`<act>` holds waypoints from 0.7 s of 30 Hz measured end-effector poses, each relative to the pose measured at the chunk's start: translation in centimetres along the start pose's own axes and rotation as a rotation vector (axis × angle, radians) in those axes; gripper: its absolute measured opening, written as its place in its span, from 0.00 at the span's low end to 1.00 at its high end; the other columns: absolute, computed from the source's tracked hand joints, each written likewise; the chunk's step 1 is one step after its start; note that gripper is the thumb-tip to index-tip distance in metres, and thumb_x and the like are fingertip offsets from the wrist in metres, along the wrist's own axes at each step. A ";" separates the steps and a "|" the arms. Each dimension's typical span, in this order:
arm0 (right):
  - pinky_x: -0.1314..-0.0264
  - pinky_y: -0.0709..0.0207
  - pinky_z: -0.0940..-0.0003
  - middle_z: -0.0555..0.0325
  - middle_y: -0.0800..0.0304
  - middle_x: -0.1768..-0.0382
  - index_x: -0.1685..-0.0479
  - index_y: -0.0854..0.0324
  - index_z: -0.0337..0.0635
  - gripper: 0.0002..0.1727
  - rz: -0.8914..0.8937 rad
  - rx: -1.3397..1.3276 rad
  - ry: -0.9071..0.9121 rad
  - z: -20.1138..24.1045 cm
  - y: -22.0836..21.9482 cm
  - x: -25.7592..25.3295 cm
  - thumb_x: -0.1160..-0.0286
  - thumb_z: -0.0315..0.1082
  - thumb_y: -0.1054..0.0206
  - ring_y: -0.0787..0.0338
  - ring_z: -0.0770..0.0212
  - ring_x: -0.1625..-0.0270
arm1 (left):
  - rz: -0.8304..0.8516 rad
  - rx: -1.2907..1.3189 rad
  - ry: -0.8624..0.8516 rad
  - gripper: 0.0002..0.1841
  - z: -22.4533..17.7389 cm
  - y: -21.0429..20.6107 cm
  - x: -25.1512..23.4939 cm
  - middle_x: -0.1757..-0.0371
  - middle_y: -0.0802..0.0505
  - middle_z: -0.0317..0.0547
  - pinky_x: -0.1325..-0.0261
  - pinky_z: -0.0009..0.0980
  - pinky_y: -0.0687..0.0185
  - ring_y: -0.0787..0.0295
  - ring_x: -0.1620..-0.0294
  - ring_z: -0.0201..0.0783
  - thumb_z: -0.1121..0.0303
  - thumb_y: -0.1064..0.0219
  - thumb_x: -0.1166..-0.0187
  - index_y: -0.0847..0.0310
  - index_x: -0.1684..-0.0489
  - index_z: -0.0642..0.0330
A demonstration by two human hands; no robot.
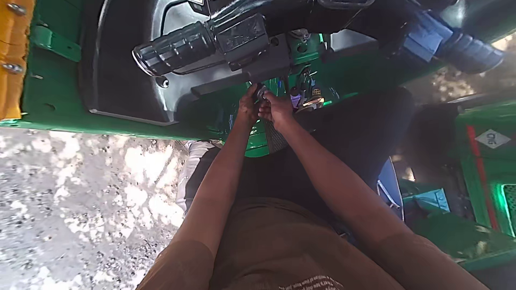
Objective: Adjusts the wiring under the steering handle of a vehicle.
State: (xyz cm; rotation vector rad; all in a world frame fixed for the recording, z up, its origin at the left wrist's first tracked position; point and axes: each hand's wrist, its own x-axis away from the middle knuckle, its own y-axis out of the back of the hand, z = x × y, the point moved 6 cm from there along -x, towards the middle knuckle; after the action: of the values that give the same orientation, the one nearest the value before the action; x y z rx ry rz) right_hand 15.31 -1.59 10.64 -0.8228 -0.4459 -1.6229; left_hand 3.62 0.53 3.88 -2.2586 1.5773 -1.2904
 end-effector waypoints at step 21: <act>0.56 0.10 0.58 0.43 0.14 0.57 0.50 0.25 0.33 0.15 -0.063 -0.169 0.068 -0.4 1.0 -1.2 0.29 0.28 0.25 0.10 0.53 0.61 | 0.037 -0.032 -0.053 0.18 0.8 -0.5 -0.4 0.41 0.10 0.47 0.36 0.40 0.16 0.13 0.39 0.41 0.55 0.40 0.12 0.20 0.35 0.57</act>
State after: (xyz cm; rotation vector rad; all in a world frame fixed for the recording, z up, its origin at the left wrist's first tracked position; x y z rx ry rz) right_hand 16.24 -1.29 9.32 -0.8831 -0.2918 -1.7591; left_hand 4.50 0.77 3.35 -2.2514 1.6251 -1.1941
